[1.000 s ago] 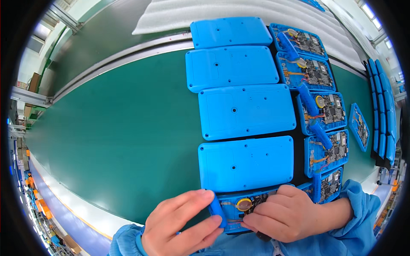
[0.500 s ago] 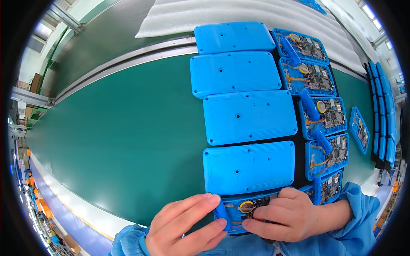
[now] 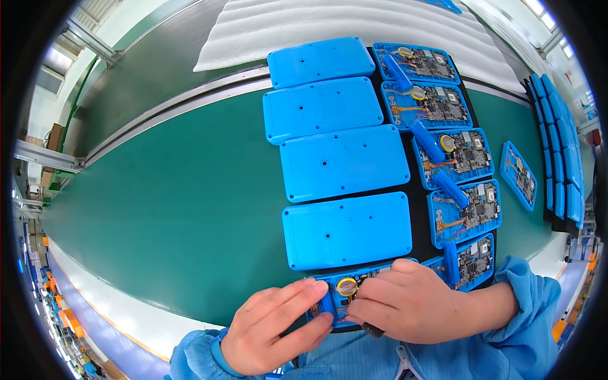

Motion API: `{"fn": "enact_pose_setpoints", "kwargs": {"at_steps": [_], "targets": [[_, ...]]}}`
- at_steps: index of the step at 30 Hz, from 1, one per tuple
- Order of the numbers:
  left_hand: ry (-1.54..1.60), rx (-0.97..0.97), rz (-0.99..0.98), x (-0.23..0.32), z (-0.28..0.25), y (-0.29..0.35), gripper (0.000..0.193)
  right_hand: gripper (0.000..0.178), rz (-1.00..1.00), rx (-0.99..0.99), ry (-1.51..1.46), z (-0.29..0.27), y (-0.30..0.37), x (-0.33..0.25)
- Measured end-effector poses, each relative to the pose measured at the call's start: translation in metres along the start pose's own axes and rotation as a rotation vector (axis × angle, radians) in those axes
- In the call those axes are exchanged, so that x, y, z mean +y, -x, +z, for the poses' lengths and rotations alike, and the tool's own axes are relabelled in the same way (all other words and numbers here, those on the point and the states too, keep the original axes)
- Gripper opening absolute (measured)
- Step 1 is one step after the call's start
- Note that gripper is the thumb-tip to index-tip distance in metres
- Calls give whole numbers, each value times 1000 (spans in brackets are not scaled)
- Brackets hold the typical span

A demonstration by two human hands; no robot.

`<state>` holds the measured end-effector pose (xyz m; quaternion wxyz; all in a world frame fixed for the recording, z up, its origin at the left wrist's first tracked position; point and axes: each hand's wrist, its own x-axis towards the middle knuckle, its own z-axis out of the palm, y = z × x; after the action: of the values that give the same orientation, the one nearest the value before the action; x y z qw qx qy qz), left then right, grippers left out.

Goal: The person connects a battery to a circuit board inside a blue plastic casing and then presses a blue cover onto the device. They then repeat the process by connecting the battery and fitting the cover on a second device.

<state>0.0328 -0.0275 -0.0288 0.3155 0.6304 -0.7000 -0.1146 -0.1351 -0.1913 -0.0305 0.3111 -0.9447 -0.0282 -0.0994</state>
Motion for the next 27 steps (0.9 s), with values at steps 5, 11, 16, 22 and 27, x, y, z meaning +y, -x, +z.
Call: {"fn": "enact_pose_setpoints", "kwargs": {"at_steps": [5,11,16,22,27], "targets": [[-5,-5,75,-2,-3,-6,22,16,81,12,-4,6,-2,-5],[-132,-75,104,3,-8,-9,22,16,119,48,33,9,-5,-9],[-222,-145,111,10,-11,-14,22,13,59,27,7,7,-5,-7],[-217,-231,124,10,-14,-18,24,17,-102,-47,28,-5,4,4],[-201,-244,144,5,-14,-15,22,17,-236,-51,315,-7,4,-3]]}}
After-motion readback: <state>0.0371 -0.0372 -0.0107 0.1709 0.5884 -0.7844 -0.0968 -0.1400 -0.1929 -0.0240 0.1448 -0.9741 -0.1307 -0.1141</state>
